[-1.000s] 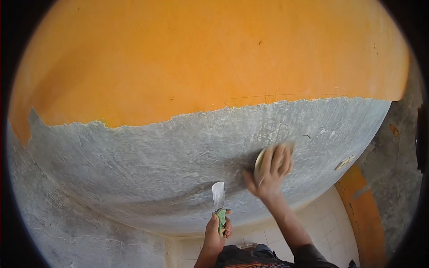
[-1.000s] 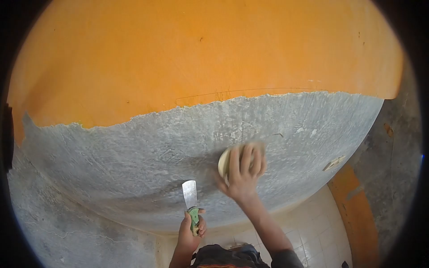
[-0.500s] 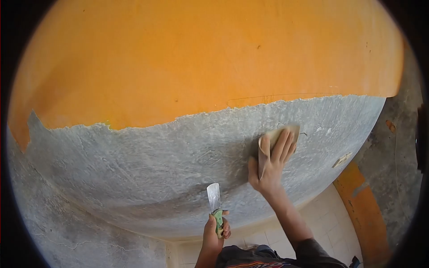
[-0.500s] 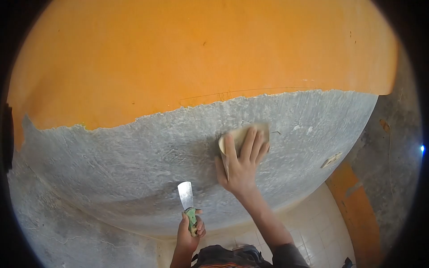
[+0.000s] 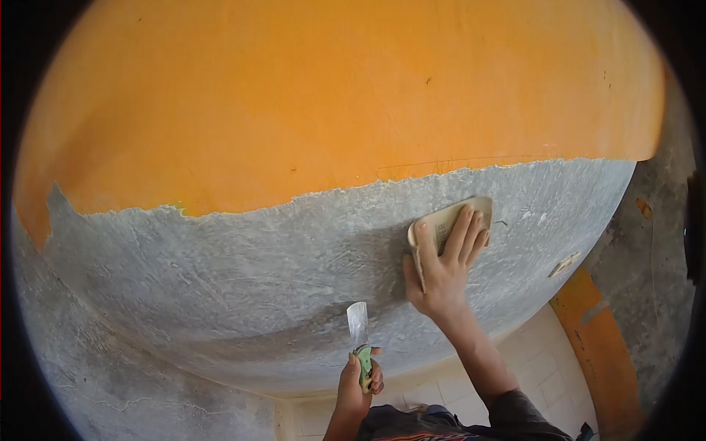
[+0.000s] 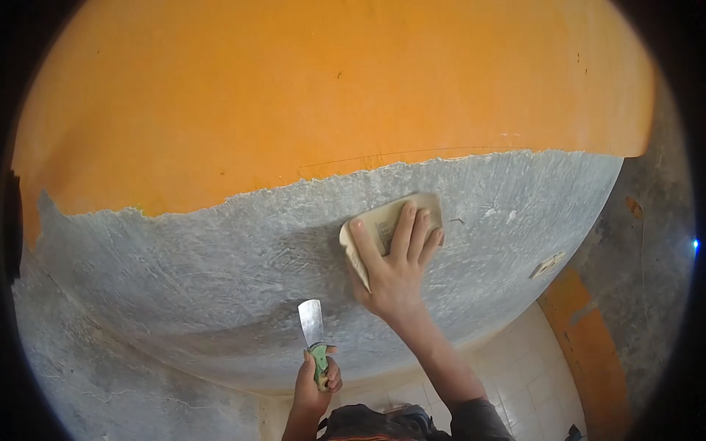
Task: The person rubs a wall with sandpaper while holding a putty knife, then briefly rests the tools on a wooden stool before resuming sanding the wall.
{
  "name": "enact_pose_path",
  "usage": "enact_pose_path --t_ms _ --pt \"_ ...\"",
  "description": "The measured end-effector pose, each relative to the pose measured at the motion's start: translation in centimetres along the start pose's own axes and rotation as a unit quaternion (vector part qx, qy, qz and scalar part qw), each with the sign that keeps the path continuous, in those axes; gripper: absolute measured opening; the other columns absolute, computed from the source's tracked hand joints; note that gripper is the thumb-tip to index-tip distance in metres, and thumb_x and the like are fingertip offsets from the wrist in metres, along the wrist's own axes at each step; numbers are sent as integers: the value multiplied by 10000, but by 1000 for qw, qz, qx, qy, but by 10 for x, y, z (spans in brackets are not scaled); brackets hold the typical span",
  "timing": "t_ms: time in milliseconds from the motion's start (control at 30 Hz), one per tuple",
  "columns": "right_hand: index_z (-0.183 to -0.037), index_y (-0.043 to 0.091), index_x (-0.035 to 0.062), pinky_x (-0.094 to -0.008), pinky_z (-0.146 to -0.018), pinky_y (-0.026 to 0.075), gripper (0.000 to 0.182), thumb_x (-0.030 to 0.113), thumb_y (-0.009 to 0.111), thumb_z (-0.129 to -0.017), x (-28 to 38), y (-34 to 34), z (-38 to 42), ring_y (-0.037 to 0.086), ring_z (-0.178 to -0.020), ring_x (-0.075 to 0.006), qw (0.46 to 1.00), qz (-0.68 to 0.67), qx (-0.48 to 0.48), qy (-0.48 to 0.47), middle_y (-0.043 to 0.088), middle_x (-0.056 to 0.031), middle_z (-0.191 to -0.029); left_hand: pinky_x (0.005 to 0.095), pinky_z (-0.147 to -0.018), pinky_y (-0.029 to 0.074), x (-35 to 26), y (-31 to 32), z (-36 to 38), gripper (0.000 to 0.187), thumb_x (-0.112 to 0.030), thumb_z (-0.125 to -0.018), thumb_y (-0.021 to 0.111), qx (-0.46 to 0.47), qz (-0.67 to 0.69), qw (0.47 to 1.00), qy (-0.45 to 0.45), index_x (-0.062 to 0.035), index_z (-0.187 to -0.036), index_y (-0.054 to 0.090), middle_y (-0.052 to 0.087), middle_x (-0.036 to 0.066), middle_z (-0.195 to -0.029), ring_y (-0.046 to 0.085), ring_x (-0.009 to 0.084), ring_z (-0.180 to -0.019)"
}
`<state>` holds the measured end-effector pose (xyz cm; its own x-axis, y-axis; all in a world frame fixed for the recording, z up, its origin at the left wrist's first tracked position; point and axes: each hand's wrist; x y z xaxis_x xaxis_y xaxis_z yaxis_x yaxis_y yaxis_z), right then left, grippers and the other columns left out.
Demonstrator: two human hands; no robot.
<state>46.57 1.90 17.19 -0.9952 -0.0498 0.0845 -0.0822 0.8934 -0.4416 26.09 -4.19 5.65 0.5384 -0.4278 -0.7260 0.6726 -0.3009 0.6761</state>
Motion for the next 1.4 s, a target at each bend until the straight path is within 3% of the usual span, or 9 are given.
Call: enact_pose_path --t_ms 167,367,433,667,833,933,1000,1167,1400 --pt "-1202 603 308 -775 -898 138 586 286 693 -623 22 49 120 255 -1195 -583 986 -36 160 7 330 -337 -1263 256 -481 334 4 -2 -1 595 -544 -942 372 -6 -3 1000 13 -13 -1183 487 452 14 -654 408 108 -537" --pt "-1230 583 252 -747 -937 124 611 271 697 -630 5 0 4 244 -1229 -577 999 -40 2 5 285 -378 -1336 255 -483 333 7 -1 -3 618 -552 -937 379 -11 1 1000 7 3 -1187 486 461 18 -655 412 109 -536" --pt "-1295 487 72 -650 -1046 -20 568 219 629 -765 5 -11 -15 -5 -1343 -564 1000 -25 -8 -1 57 -419 -1427 256 -484 332 7 0 -4 617 -552 -938 376 -7 -1 1000 1 2 -1185 486 461 17 -655 409 109 -536" --pt "-1243 490 3 -746 -979 -2 571 275 619 -757 6 63 159 -20 -1308 -615 992 -74 100 -17 86 -430 -1405 262 -488 329 9 -2 -3 609 -545 -944 366 -3 -5 1000 11 5 -1178 484 463 17 -663 401 106 -544" --pt "-1333 334 -97 -675 -1039 -13 694 231 587 -776 -5 1 20 40 -1343 -557 996 -78 41 19 125 -405 -1418 257 -491 330 8 0 -9 605 -542 -945 367 -3 -16 1000 8 6 -1170 489 463 17 -667 402 107 -548" --pt "-1256 371 -162 -724 -954 138 749 316 645 -748 -6 2 7 317 -1219 -543 999 -19 -37 1 365 -353 -1304 253 -491 330 5 1 -11 610 -547 -941 375 8 -17 1000 0 6 -1171 491 464 16 -668 405 107 -548" --pt "-1301 230 -211 -718 -1004 3 826 276 625 -763 -3 29 63 74 -1308 -604 997 -63 41 -9 175 -442 -1373 255 -494 331 7 -2 -14 621 -554 -934 387 19 -22 1000 8 10 -1173 494 465 17 -667 411 107 -549" --pt "-1269 252 -228 -760 -964 29 835 288 642 -741 1 45 127 89 -1264 -656 984 -89 150 17 205 -463 -1334 263 -496 332 6 -1 -15 641 -569 -916 418 7 -30 999 12 14 -1171 500 464 16 -658 417 108 -546" --pt "-1346 213 -183 -656 -1051 -9 843 267 629 -766 -5 -6 -7 103 -1354 -523 1000 -22 8 -21 173 -381 -1424 257 -494 334 5 5 -16 637 -561 -909 444 14 -18 1000 11 18 -1170 499 477 18 -659 421 108 -542"
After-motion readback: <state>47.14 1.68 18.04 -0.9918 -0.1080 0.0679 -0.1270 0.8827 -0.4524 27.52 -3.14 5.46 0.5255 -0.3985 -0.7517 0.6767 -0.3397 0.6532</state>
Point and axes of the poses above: each hand's wrist, its own z-axis away from the middle knuckle, its own y-axis out of the palm, x = y × z
